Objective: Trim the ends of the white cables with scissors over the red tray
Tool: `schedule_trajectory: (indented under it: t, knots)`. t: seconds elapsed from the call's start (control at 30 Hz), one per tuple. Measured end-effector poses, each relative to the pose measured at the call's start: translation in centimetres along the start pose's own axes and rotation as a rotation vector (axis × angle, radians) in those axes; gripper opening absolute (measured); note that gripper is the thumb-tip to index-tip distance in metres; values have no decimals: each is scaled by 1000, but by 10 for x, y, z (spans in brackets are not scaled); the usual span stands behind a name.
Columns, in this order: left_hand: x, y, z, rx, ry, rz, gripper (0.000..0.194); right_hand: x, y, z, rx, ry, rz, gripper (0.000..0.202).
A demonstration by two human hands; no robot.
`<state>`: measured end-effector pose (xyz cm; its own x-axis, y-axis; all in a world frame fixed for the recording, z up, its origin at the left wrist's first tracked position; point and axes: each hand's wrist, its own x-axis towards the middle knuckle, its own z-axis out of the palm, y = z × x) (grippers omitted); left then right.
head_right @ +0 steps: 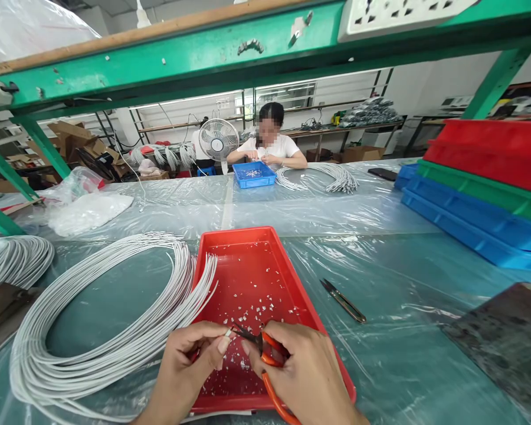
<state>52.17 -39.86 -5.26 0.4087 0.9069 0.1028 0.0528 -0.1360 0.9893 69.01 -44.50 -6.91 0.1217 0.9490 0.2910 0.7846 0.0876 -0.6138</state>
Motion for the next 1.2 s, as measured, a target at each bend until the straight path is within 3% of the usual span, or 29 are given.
schedule_trajectory:
  t: [0.23, 0.4, 0.47, 0.57, 0.6, 0.73, 0.8, 0.9, 1.0, 1.07, 1.13, 1.2]
  knots:
    - [-2, 1, 4, 72, -81, -13, 25, 5, -11, -7, 459, -48, 56, 20]
    - [-6, 9, 7, 330, -181, 114, 28, 4, -18, -10, 449, -40, 26, 18]
    - [-11, 11, 7, 345, -92, 201, 22, 5, -21, -12, 442, -30, 33, 21]
    - [-20, 14, 8, 281, 56, 290, 18, 9, -27, -19, 412, 91, 28, 22]
    - [-22, 15, 9, 233, 37, 237, 18, 11, -29, -22, 397, 142, 13, 21]
    - [-20, 17, 13, -213, -216, -230, 36, 9, -34, -25, 355, 280, -156, 9]
    - [-12, 16, 14, -445, -204, -314, 38, 4, -33, -22, 293, 335, -314, 5]
    - [-4, 13, 16, -673, -82, -372, 32, -4, -32, -12, 208, 400, -447, 18]
    - [-2, 11, 16, -774, -18, -401, 33, -8, -31, -1, 321, 404, -310, 15]
    - [-4, 10, 16, -742, 15, -336, 30, -11, -32, 5, 483, 368, -149, 7]
    - [-5, 12, 14, -667, 43, -241, 25, -14, -33, 8, 625, 287, 9, 3]
    - [-5, 14, 11, -586, 58, -159, 20, -19, -35, 8, 715, 154, 130, 14]
